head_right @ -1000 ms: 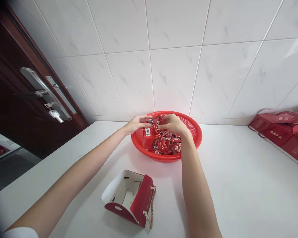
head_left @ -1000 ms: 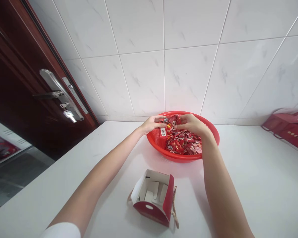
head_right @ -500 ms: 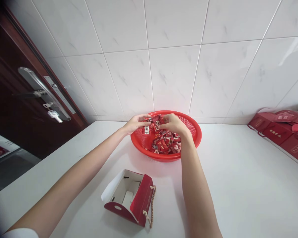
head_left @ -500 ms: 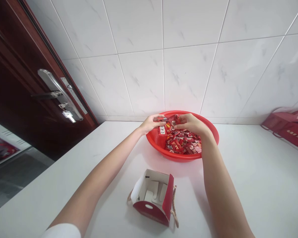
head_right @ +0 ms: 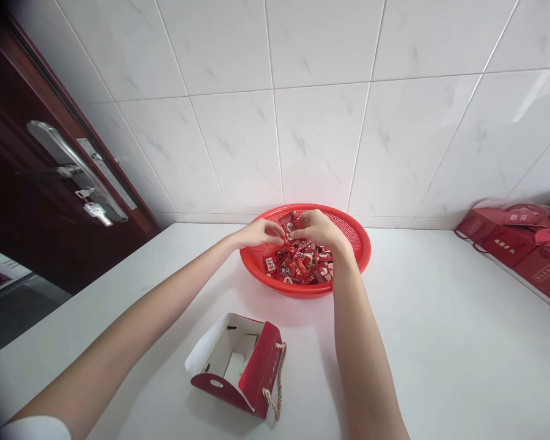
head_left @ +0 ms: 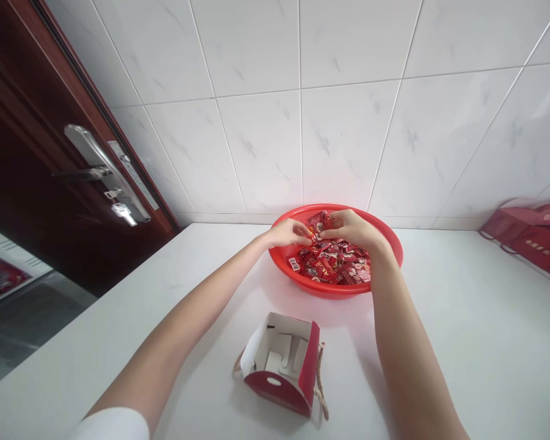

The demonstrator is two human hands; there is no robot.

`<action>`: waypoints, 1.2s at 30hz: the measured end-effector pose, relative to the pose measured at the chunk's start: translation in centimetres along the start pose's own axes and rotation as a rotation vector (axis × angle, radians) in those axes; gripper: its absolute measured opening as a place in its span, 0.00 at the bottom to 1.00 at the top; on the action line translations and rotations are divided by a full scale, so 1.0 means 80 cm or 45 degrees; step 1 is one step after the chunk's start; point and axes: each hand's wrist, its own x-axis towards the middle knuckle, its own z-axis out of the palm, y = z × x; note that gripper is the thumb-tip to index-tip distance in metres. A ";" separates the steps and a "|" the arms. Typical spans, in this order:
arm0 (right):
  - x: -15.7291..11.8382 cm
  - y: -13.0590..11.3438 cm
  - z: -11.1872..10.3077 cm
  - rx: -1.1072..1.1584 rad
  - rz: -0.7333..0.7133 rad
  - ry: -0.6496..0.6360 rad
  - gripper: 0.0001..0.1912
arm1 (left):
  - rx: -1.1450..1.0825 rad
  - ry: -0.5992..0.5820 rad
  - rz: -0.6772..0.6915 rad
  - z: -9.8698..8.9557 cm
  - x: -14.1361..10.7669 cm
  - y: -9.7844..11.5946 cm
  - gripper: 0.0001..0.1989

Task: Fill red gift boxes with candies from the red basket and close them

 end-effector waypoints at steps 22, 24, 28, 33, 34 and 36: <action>0.003 0.005 0.000 -0.047 0.009 -0.002 0.21 | 1.052 -0.586 -0.322 0.036 -0.003 0.033 0.15; 0.002 0.005 0.000 -0.052 0.013 -0.002 0.20 | 1.033 -0.589 -0.324 0.035 -0.001 0.032 0.15; -0.001 0.001 0.000 -0.047 0.028 0.006 0.16 | 0.968 -0.570 -0.339 0.032 0.004 0.025 0.18; -0.005 -0.002 0.001 -0.009 0.027 0.020 0.16 | 0.763 -0.458 -0.326 0.026 0.008 0.013 0.19; -0.005 -0.002 0.001 0.002 0.021 0.022 0.16 | 0.687 -0.421 -0.306 0.025 0.008 0.011 0.19; -0.004 -0.001 0.000 0.027 0.009 0.025 0.14 | 0.487 -0.319 -0.242 0.024 0.007 0.010 0.17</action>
